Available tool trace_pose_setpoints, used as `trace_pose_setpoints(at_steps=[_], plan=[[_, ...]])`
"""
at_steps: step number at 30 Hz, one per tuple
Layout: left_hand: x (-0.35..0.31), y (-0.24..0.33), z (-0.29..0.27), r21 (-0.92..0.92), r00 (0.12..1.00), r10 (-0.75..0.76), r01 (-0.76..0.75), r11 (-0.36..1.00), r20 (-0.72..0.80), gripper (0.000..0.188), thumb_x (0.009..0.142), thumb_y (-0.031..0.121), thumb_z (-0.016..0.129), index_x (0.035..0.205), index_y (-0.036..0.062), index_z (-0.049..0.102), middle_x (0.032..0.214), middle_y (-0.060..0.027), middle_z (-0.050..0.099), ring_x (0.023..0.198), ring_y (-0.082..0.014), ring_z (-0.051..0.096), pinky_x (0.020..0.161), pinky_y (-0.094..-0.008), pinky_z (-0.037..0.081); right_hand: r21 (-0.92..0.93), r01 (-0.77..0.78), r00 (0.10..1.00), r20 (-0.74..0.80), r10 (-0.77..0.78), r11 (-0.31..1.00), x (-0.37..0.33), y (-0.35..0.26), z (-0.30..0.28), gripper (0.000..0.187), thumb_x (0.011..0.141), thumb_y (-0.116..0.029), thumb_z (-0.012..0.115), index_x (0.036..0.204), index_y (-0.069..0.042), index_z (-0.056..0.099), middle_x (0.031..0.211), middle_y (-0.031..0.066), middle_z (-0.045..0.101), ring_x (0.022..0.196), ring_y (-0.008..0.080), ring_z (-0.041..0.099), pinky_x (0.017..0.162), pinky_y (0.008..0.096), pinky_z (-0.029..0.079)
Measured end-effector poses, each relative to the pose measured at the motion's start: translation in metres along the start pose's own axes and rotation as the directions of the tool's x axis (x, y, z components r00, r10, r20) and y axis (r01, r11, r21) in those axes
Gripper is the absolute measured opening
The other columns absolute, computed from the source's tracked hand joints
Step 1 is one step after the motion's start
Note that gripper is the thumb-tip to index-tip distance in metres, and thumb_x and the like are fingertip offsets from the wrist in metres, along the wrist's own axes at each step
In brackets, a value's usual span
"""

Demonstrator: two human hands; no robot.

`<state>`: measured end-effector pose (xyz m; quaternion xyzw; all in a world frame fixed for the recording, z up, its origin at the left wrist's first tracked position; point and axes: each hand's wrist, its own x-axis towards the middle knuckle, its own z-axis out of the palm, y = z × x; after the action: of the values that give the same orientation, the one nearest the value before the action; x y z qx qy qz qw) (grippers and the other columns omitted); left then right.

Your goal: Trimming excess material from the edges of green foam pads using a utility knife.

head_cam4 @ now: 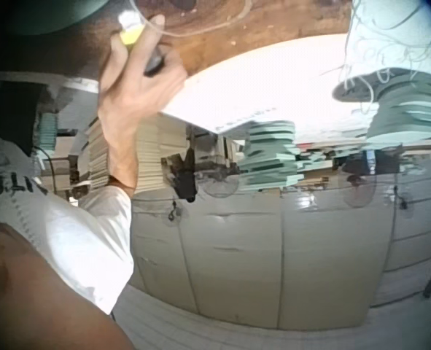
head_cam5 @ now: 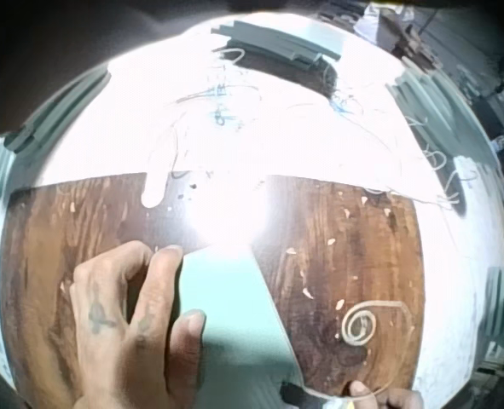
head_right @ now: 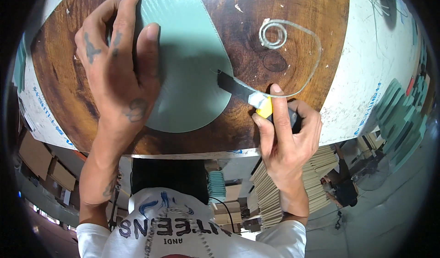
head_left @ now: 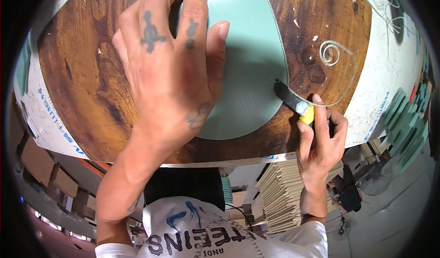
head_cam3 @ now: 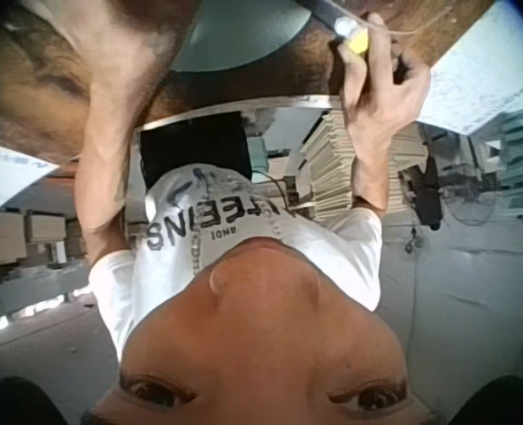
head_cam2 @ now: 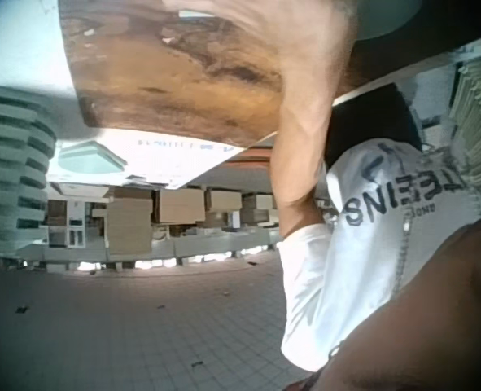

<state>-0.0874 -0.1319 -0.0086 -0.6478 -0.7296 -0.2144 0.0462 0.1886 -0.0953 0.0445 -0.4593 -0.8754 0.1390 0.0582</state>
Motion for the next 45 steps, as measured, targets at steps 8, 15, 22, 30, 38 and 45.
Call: trace_pose_setpoints(at_steps=[8, 15, 22, 30, 38, 45], plan=[[0.002, 0.004, 0.001, -0.048, 0.998, -0.069, 0.068, 0.997, -0.009, 0.045, 0.091, 0.024, 0.07, 0.131, 0.0042, 0.062, 0.118, -0.0148, 0.057, 0.109, -0.0331, 0.053, 0.096, -0.047, 0.041, -0.009, 0.126, 0.992, 0.027, -0.125, 0.992, 0.046, 0.007, -0.005, 0.05, 0.082, -0.021, 0.082, 0.129, -0.008, 0.074, 0.092, 0.0132, 0.06, 0.08, 0.0244, 0.056, 0.07, 0.0367, 0.049], [0.001, 0.013, 0.004, -0.061, 0.987, -0.158, 0.158, 0.986, 0.006, 0.051, 0.084, 0.026, 0.073, 0.127, 0.0021, 0.061, 0.118, -0.0135, 0.056, 0.109, -0.0333, 0.052, 0.095, -0.0477, 0.04, -0.019, 0.247, 0.968, 0.038, -0.246, 0.969, 0.091, 0.006, 0.003, 0.047, 0.083, -0.018, 0.082, 0.129, -0.009, 0.074, 0.091, 0.0131, 0.061, 0.079, 0.0234, 0.058, 0.068, 0.0358, 0.051], [0.0, 0.024, -0.005, -0.184, 0.966, -0.248, 0.259, 0.948, 0.078, 0.054, 0.086, 0.023, 0.076, 0.136, 0.0129, 0.058, 0.123, -0.0087, 0.052, 0.11, -0.0303, 0.051, 0.096, -0.044, 0.038, -0.009, 0.195, 0.981, -0.019, -0.195, 0.981, 0.142, -0.007, 0.014, 0.04, 0.094, -0.021, 0.076, 0.133, -0.015, 0.072, 0.093, 0.0103, 0.062, 0.074, 0.0158, 0.057, 0.058, 0.0301, 0.05], [-0.003, 0.027, 0.005, -0.142, 0.98, -0.198, 0.194, 0.971, -0.014, 0.038, 0.091, 0.022, 0.067, 0.124, 0.0038, 0.062, 0.119, -0.0129, 0.057, 0.113, -0.0308, 0.053, 0.098, -0.048, 0.041, 0.094, 0.05, 0.999, -0.005, -0.05, 0.994, 0.131, 0.012, 0.007, 0.039, 0.097, -0.025, 0.072, 0.135, -0.015, 0.07, 0.087, 0.0067, 0.06, 0.07, 0.0138, 0.054, 0.057, 0.0291, 0.046], [0.01, 0.03, -0.02, -0.22, 0.971, -0.207, 0.228, 0.948, 0.115, 0.045, 0.095, 0.017, 0.066, 0.138, 0.0074, 0.059, 0.123, -0.019, 0.056, 0.116, -0.0381, 0.05, 0.1, -0.0529, 0.038, 0.395, -0.572, 0.816, 0.184, 0.548, 0.719, -0.029, -0.062, -0.009, 0.031, 0.093, -0.026, 0.078, 0.102, 0.001, 0.067, 0.092, 0.0118, 0.067, 0.084, 0.0222, 0.062, 0.076, 0.0367, 0.052], [-0.018, 0.053, -0.033, -0.264, 0.946, -0.214, 0.277, 0.924, 0.245, 0.052, 0.095, 0.024, 0.064, 0.141, 0.0022, 0.055, 0.129, -0.0242, 0.054, 0.123, -0.0417, 0.046, 0.108, -0.0567, 0.031, 0.773, -0.629, 0.486, 0.479, 0.731, -0.088, -0.093, -0.118, 0.013, 0.028, 0.105, -0.029, 0.063, 0.101, -0.001, 0.064, 0.082, 0.0074, 0.07, 0.068, 0.014, 0.068, 0.058, 0.0287, 0.052]])
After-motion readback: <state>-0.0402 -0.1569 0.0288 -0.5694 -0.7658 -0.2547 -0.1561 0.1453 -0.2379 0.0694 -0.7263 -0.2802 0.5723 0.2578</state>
